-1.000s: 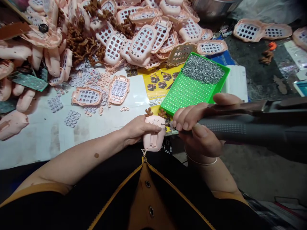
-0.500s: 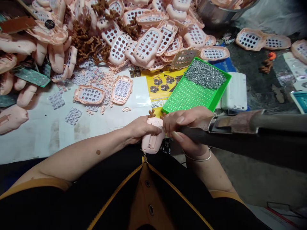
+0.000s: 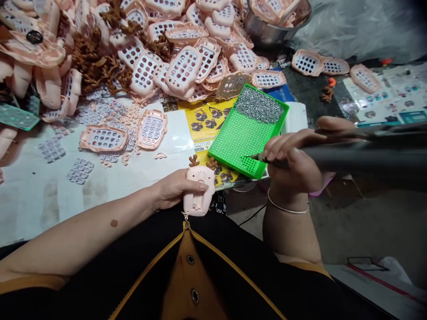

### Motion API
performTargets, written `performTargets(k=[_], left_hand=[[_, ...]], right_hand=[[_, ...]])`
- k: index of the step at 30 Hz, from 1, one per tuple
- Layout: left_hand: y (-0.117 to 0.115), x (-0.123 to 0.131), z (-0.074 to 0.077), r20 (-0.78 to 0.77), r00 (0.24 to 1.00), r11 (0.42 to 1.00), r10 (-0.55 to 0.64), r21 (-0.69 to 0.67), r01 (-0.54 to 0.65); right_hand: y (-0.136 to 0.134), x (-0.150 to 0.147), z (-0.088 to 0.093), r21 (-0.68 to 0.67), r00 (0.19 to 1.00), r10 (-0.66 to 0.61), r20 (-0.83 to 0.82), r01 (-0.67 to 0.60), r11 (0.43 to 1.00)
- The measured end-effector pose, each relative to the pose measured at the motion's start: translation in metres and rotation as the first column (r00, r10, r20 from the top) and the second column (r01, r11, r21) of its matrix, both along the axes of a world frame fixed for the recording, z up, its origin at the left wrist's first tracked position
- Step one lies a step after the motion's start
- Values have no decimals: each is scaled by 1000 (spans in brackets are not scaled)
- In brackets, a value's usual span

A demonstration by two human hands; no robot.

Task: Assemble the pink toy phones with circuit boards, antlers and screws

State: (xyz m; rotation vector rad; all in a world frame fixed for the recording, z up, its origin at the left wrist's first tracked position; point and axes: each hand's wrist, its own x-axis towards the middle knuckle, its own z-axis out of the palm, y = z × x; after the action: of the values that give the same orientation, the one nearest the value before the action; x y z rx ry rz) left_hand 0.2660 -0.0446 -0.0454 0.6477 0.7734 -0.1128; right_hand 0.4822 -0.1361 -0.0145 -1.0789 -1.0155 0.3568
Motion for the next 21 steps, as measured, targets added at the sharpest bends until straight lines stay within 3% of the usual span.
performTargets(k=[3, 9, 15, 18, 21], left_hand=[[0, -2, 3, -1, 1000, 999, -25, -20, 25], [0, 1, 5, -31, 999, 1000, -11, -3, 11], [2, 1, 7, -53, 998, 1000, -16, -5, 16], [1, 2, 10, -64, 998, 1000, 2, 8, -2], [-1, 4, 16, -67, 996, 998, 51, 35, -48]], right_hand=[[9, 6, -13, 176, 992, -125, 17, 120, 977], [17, 8, -27, 170, 991, -118, 59, 106, 980], [17, 13, -34, 80, 986, -126, 108, 118, 990], [17, 14, -34, 45, 980, -152, 131, 147, 988], [19, 9, -24, 94, 978, -158, 134, 146, 985]])
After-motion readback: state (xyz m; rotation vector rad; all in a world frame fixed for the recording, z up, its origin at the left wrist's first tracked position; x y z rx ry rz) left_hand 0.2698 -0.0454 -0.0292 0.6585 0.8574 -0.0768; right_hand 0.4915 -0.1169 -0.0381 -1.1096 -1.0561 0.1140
